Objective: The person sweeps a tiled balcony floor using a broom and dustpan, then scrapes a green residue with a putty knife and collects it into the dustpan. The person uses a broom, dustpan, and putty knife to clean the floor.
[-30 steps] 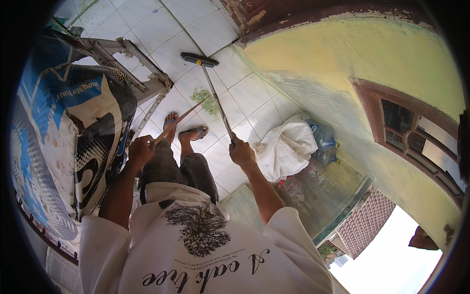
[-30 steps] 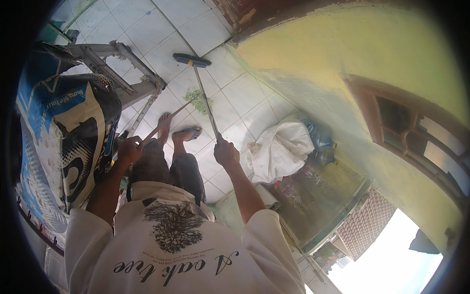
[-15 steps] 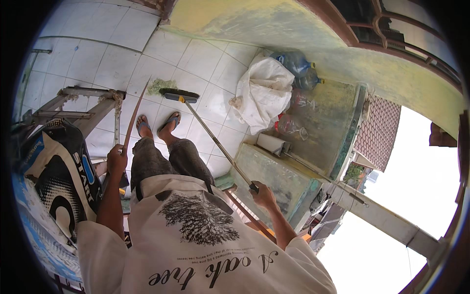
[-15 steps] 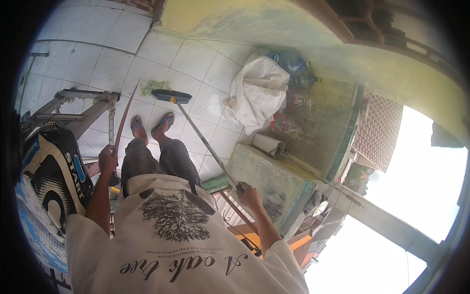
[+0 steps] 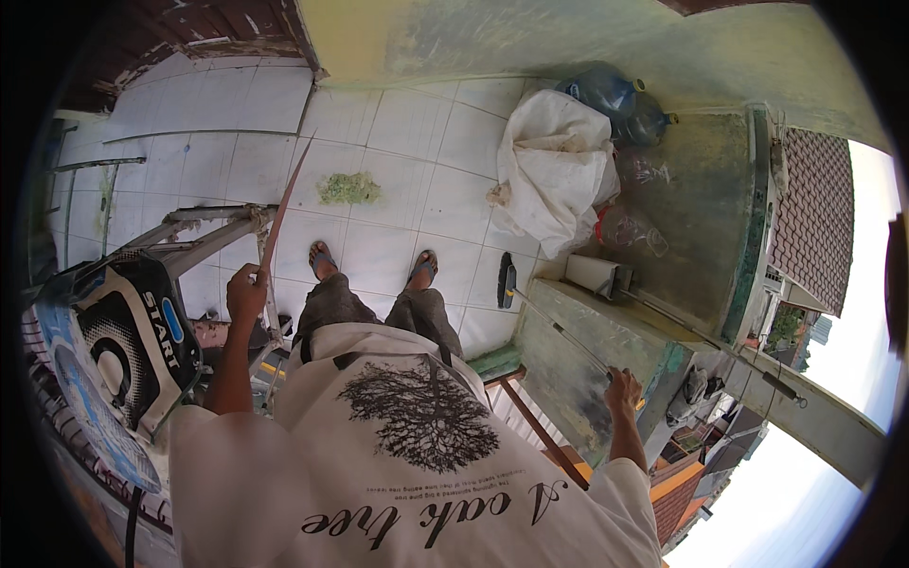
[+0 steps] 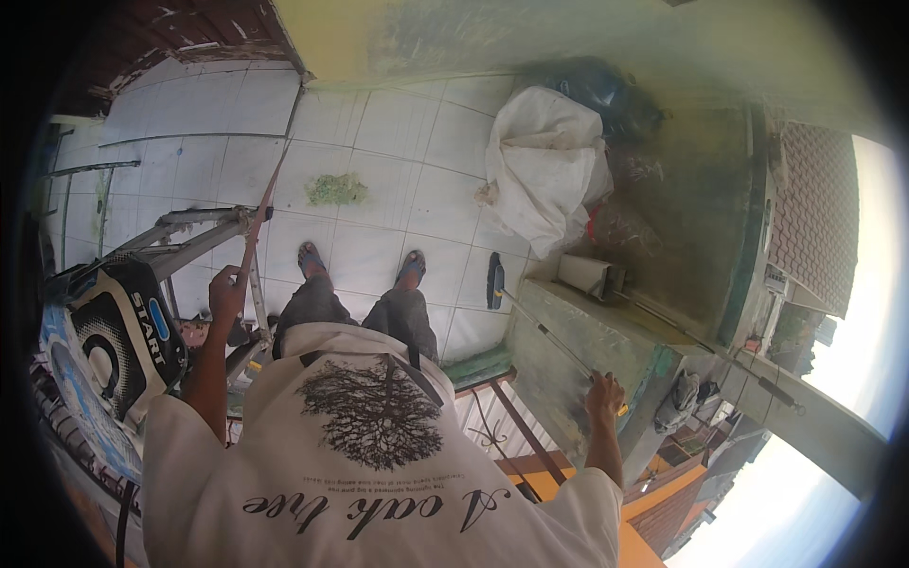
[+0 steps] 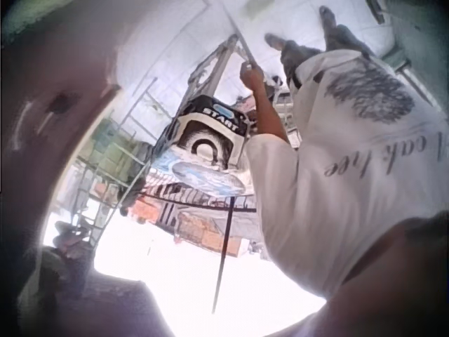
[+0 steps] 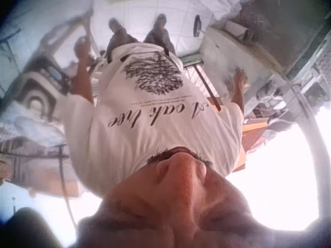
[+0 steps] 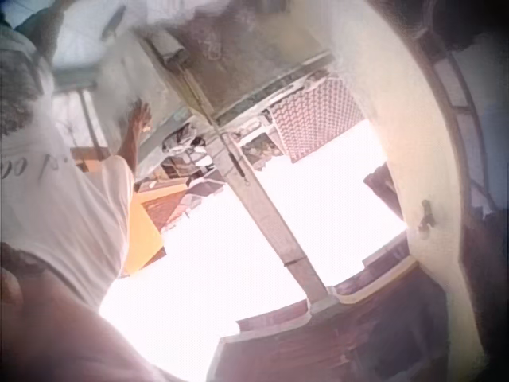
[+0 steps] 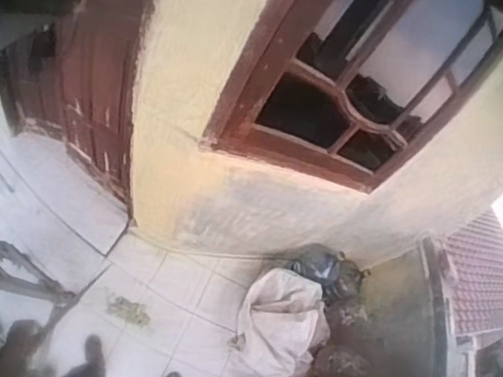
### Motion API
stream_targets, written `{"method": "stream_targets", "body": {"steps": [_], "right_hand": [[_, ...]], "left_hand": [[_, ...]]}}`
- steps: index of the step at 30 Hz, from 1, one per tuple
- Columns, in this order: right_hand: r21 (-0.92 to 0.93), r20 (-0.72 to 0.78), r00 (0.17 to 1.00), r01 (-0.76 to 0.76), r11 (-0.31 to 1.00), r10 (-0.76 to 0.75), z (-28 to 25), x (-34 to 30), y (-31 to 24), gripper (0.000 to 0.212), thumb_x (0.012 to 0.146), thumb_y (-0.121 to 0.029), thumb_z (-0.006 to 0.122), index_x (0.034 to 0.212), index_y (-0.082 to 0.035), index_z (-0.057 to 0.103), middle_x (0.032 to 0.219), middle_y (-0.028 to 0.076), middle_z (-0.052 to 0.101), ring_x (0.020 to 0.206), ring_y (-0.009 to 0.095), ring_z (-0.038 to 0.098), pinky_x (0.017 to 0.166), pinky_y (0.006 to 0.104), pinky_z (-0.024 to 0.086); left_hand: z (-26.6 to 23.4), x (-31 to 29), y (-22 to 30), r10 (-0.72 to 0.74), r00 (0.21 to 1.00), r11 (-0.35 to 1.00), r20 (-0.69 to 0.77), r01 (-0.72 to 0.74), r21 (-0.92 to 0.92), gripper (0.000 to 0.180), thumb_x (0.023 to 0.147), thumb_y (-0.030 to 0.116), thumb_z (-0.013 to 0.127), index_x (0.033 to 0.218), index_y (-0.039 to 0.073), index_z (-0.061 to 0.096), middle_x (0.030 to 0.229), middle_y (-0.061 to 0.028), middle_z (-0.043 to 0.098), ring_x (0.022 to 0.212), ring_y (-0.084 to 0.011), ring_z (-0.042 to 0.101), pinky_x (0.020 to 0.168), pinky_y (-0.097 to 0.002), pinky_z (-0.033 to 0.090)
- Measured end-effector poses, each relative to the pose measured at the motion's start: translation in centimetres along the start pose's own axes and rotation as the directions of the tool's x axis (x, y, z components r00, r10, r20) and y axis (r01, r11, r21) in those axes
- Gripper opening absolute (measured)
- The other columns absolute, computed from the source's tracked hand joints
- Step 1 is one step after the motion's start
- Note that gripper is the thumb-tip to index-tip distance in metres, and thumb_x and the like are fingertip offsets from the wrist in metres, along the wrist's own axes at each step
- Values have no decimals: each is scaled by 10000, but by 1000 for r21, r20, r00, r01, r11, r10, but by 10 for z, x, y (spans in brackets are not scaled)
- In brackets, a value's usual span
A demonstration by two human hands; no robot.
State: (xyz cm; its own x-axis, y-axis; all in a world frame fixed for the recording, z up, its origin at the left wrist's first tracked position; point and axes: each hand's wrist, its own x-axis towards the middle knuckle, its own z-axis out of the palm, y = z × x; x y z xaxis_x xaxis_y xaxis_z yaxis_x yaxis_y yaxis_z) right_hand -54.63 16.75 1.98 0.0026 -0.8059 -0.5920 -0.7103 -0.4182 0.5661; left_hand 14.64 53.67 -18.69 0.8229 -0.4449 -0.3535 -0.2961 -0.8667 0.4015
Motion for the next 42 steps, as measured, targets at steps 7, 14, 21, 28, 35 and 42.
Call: {"method": "stream_targets", "body": {"steps": [7, 14, 21, 28, 35, 42], "right_hand": [[-157, 76, 991, -93, 983, 106, 93, 132, 58, 356, 999, -177, 532, 1323, -275, 643, 1270, 41, 661, 1241, 222, 594, 1075, 527, 370], [-201, 16, 996, -85, 976, 90, 132, 169, 71, 395, 1010, -236, 525, 1404, -254, 557, 1406, 61, 560, 1363, 238, 445, 1124, 506, 303], [-159, -51, 999, -8, 987, 0, 143, 160, 75, 420, 992, -204, 535, 1411, -226, 531, 1409, 95, 534, 1376, 275, 410, 1149, 528, 278], [-238, -174, 979, 62, 969, -105, 122, 140, 67, 447, 980, -202, 537, 1426, -204, 509, 1452, 113, 492, 1404, 296, 379, 1171, 582, 241], [-187, -129, 987, -119, 975, 95, 96, 132, 64, 459, 970, -197, 558, 1427, -212, 513, 1401, 97, 517, 1358, 286, 414, 1186, 619, 193], [-164, -245, 957, -197, 966, 154, 121, 130, 88, 331, 953, -198, 582, 1282, -221, 618, 1263, 88, 583, 1301, 275, 454, 1179, 616, 210]], "left_hand": [[-9, -78, 44, -67, 996, 995, -57, 71, 64, 194, 906, 259, 692, 959, 75, 725, 842, -206, 701, 822, -392, 694, 695, -477, 520], [-3, -127, 62, -40, 989, 998, -143, 45, 34, 209, 913, 243, 683, 924, 39, 724, 823, -195, 710, 785, -385, 698, 722, -445, 527], [6, -115, 78, 5, 986, 999, -166, 3, 52, 242, 919, 268, 684, 913, 29, 725, 814, -178, 716, 762, -364, 692, 718, -438, 524], [0, -63, 56, 44, 997, 999, -64, -43, 13, 172, 929, 200, 686, 927, 29, 709, 810, -157, 704, 681, -313, 646, 654, -397, 504], [-7, -10, 32, 166, 985, 986, -51, -167, -17, 117, 917, 136, 668, 929, 23, 697, 773, -148, 686, 572, -242, 555, 578, -380, 449], [-29, 26, 9, 247, 968, 955, 36, -249, 164, 160, 920, 152, 651, 937, 0, 699, 794, -135, 682, 671, -253, 612, 648, -389, 468]]}}
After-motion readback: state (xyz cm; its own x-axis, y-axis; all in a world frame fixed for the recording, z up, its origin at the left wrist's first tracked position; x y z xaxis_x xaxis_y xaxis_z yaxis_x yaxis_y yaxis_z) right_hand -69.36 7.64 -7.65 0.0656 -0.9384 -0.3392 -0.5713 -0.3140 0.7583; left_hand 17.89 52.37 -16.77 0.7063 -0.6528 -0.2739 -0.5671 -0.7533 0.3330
